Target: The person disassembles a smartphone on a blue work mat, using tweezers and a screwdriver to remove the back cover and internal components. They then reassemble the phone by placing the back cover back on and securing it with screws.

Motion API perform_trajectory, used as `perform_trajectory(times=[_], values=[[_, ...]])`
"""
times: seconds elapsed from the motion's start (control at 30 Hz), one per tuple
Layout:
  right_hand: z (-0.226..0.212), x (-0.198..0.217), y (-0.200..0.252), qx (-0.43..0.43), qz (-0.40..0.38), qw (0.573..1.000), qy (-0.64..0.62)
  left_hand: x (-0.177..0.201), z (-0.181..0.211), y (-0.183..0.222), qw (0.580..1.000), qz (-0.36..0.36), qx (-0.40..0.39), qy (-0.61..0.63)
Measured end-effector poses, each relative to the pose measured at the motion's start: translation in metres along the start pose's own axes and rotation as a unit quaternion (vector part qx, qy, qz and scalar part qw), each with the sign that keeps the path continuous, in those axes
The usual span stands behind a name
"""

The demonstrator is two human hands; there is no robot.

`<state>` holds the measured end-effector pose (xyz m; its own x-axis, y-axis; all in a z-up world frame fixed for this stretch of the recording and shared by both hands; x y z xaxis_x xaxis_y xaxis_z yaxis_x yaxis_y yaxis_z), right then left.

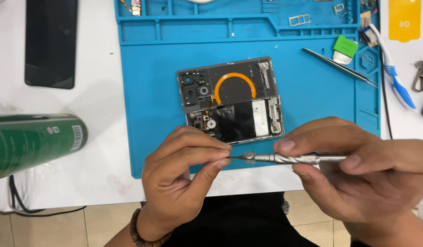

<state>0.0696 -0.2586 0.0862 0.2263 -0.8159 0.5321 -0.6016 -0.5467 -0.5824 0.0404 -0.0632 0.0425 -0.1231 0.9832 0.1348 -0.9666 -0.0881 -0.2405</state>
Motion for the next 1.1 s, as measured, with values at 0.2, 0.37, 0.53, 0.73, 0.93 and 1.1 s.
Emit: perform_trajectory(times=[0.2,0.37,0.53,0.73,0.93,1.1], values=[[0.009,0.002,0.000,-0.093,0.051,0.993,-0.053,-0.011,0.006,-0.001,0.997,0.011,-0.010,-0.069],[0.021,0.014,0.006,-0.083,0.059,0.995,0.004,-0.010,0.005,0.001,0.983,-0.029,-0.042,-0.178],[0.040,0.030,0.020,-0.005,0.033,0.996,0.084,0.014,-0.009,0.011,0.941,-0.019,-0.086,-0.326],[0.052,0.019,0.015,-0.090,-0.040,0.993,0.068,0.024,-0.031,0.015,0.925,-0.020,-0.037,-0.377],[0.054,0.018,0.015,-0.107,-0.044,0.990,0.076,0.023,-0.034,0.011,0.928,-0.036,-0.012,-0.370],[0.051,0.014,0.011,-0.089,-0.057,0.991,0.085,0.023,-0.035,0.011,0.927,-0.036,-0.010,-0.372]])
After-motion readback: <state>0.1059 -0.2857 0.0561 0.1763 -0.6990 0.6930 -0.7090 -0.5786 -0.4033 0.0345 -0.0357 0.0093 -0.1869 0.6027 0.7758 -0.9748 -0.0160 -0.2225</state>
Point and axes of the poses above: each hand's wrist, its own y-axis away from the middle knuckle, its own x-axis out of the back of the hand, z = x × y, the point moved 5 cm from there along -y, towards the middle knuckle, and after that the axes turned 7 degrees about x, right-handed, at the moved point
